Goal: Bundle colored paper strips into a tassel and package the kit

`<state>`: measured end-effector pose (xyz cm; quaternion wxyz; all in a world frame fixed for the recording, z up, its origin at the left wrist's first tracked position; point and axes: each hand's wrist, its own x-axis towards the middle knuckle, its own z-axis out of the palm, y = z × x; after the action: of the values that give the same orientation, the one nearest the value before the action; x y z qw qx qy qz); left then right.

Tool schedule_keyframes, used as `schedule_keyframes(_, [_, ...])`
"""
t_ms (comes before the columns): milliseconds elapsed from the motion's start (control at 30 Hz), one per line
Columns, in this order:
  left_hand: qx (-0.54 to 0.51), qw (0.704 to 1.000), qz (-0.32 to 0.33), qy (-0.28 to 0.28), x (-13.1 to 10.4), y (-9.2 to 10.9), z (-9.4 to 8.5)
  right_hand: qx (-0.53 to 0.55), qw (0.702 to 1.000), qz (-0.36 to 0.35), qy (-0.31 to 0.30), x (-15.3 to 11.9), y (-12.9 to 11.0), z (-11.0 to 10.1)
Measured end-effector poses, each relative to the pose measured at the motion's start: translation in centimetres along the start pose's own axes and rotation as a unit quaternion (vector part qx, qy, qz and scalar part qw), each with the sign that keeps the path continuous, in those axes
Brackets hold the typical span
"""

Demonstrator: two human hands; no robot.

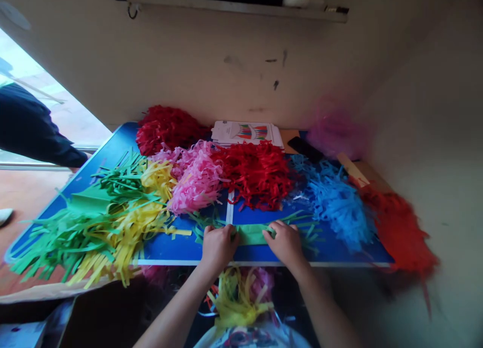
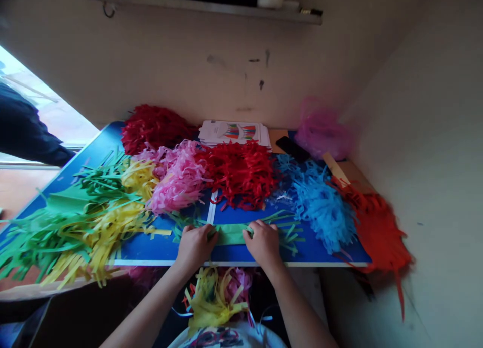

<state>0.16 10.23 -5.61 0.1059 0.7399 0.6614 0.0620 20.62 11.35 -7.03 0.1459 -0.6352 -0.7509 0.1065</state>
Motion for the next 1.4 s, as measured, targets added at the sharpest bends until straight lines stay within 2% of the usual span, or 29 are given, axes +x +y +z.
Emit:
schedule_keyframes(67, [0.0,1.0,-0.002,0.023,-0.2,0.1,0.0,-0.008,1.0,0.005,0.018,-0.2,-0.2,-0.2])
schedule_keyframes(133, [0.004,0.997,0.026,0.07,-0.2,0.1,-0.1,-0.041,0.996,0.027,0.076,-0.6,-0.6,-0.7])
schedule_keyframes(200, [0.016,0.989,0.101,0.109,-0.2,-0.1,-0.3,-0.069,0.987,0.028,0.144,-1.1,-0.9,-1.2])
schedule_keyframes(233, [0.026,0.982,0.146,0.118,-0.2,-0.3,-0.3,-0.068,0.986,-0.006,0.152,-1.3,-1.0,-1.4])
schedule_keyframes(267, [0.035,0.974,0.19,0.12,-0.1,-0.5,-0.4,-0.055,0.987,-0.061,0.136,-1.5,-0.9,-1.6])
schedule_keyframes(333, [0.043,0.962,0.245,0.112,-0.1,-0.8,-0.5,-0.017,0.981,-0.182,0.06,-1.4,-0.5,-1.5])
schedule_keyframes(400, [0.035,0.959,0.26,0.105,-0.2,-0.8,-0.5,0.013,0.97,-0.244,-0.01,-1.0,0.2,-1.2])
schedule_keyframes(600, [0.022,0.968,0.22,0.118,-0.8,-0.3,-0.5,0.057,0.975,-0.212,-0.041,0.9,1.6,-0.8])
schedule_keyframes(833, [-0.078,0.977,0.17,0.104,0.3,-2.8,-0.2,0.059,0.984,-0.163,-0.043,1.9,2.6,-1.0])
schedule_keyframes(1000, [-0.052,0.99,0.102,0.083,1.3,-2.6,0.0,0.034,0.995,-0.095,-0.008,2.4,2.2,-0.2])
schedule_keyframes(1267, [-0.017,0.997,0.056,0.06,1.6,-1.7,-0.3,0.011,0.998,-0.056,-0.002,2.8,1.2,0.2])
schedule_keyframes(1400, [-0.007,0.993,0.054,0.101,1.3,-1.5,-0.4,0.011,0.999,-0.045,-0.001,3.1,1.3,0.1])
